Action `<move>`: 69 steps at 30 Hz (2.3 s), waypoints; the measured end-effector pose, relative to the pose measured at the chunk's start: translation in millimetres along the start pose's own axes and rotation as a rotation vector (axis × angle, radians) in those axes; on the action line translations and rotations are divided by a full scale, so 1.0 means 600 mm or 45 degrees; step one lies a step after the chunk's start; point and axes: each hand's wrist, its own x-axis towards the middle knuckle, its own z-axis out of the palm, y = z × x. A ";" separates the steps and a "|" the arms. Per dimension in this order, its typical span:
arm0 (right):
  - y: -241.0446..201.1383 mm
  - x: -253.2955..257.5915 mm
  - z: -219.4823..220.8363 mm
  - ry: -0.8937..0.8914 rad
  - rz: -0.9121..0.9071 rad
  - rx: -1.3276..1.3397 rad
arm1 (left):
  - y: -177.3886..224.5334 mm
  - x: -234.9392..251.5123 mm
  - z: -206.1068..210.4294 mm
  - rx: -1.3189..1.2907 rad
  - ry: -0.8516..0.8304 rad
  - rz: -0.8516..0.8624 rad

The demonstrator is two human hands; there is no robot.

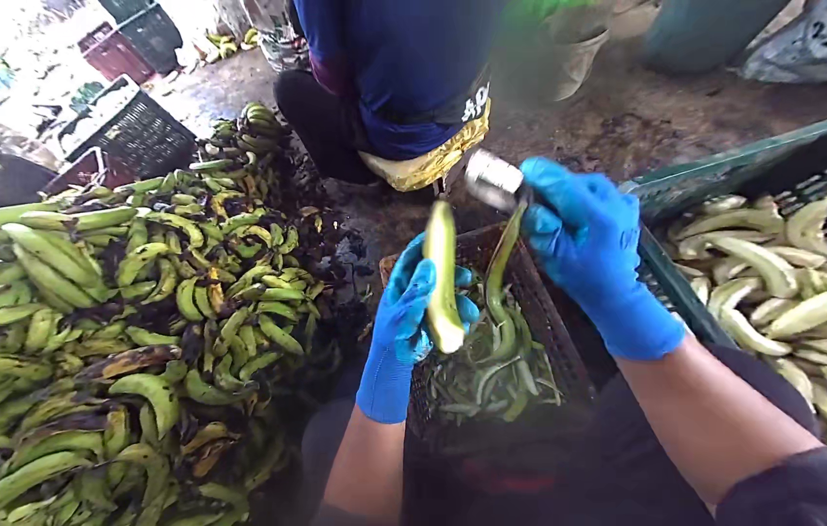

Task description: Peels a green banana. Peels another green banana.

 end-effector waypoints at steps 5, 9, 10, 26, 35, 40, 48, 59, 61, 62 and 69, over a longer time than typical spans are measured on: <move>-0.061 -0.083 0.015 -0.219 -0.268 0.249 | 0.010 0.003 -0.006 0.272 0.274 0.349; -0.012 -0.011 0.016 0.090 -0.156 -0.015 | -0.007 -0.010 0.024 0.400 0.093 0.022; 0.003 0.005 0.014 0.129 -0.087 -0.070 | -0.011 -0.008 0.025 0.405 0.025 -0.029; -0.001 0.005 -0.001 0.063 0.022 -0.041 | 0.010 0.011 -0.001 0.318 -0.219 -0.089; -0.037 -0.031 0.004 -0.032 -0.307 0.138 | -0.009 0.002 0.034 0.107 0.072 0.286; -0.002 0.005 0.008 -0.129 0.102 0.065 | 0.008 0.013 0.010 0.385 -0.062 -0.082; -0.074 -0.072 0.015 0.008 -0.392 0.078 | 0.004 0.021 0.031 -0.496 0.120 0.298; -0.009 -0.005 0.005 -0.222 0.220 0.256 | -0.011 -0.015 0.048 0.629 0.092 0.137; -0.011 -0.012 0.001 -0.166 0.159 0.234 | 0.000 0.000 0.033 0.420 0.199 0.105; -0.020 -0.025 0.002 -0.131 0.021 0.225 | 0.007 0.005 0.029 0.245 0.277 0.104; -0.064 -0.063 0.009 -0.129 -0.377 0.190 | 0.009 0.001 0.026 -0.181 0.155 0.181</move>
